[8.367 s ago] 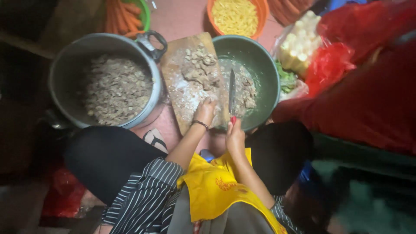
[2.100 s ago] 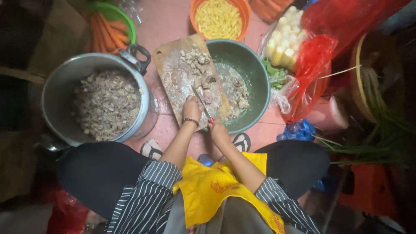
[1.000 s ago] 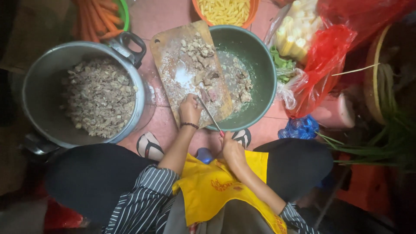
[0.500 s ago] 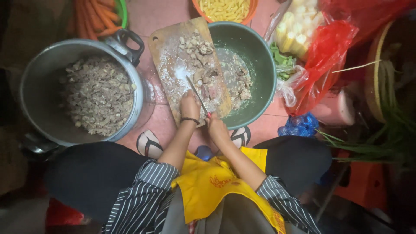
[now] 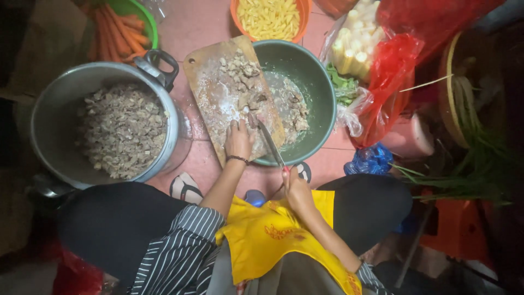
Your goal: Chopping cooked meat into smaller pieces on a wooden cutting board.
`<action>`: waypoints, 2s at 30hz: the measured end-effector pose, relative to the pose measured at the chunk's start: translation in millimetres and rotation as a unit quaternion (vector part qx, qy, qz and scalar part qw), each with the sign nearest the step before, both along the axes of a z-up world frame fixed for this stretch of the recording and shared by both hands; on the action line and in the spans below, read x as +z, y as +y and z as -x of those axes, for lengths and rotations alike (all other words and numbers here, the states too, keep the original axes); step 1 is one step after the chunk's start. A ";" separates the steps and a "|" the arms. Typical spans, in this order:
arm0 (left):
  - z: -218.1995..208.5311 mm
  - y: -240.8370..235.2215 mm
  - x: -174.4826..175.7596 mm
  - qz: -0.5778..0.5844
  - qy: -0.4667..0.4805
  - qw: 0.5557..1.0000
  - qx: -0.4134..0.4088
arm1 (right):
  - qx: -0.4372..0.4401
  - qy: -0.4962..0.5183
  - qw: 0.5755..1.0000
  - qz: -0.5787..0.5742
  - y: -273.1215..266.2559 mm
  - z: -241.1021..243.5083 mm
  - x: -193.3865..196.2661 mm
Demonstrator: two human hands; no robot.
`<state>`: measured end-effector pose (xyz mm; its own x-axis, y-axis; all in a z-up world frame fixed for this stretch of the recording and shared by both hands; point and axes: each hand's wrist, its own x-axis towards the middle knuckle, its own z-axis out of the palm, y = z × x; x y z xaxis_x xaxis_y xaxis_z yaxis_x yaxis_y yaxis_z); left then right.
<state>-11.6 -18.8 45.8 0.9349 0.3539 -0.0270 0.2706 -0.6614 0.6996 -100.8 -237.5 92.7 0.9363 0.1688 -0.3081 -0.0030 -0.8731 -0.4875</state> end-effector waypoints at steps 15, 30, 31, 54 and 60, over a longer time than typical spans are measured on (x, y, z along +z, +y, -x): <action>-2.4 18.7 -52.2 -0.065 -0.011 0.998 -0.023 | 0.057 -0.024 0.995 0.084 30.1 -18.3 -8.5; 5.8 15.8 -41.0 0.018 -0.057 0.997 0.042 | 0.049 -0.018 0.998 0.044 42.4 -23.0 -55.0; 4.9 15.2 -40.9 0.020 -0.056 0.997 0.042 | 0.049 -0.016 0.998 0.047 42.0 -20.3 -44.7; -34.0 13.0 -17.0 -0.041 -0.120 0.992 0.029 | 0.031 -0.023 0.999 -0.036 37.9 2.0 -0.6; -70.1 -11.1 -47.4 -0.158 0.069 0.980 -0.104 | 0.071 0.017 0.997 -0.023 43.9 1.6 -41.0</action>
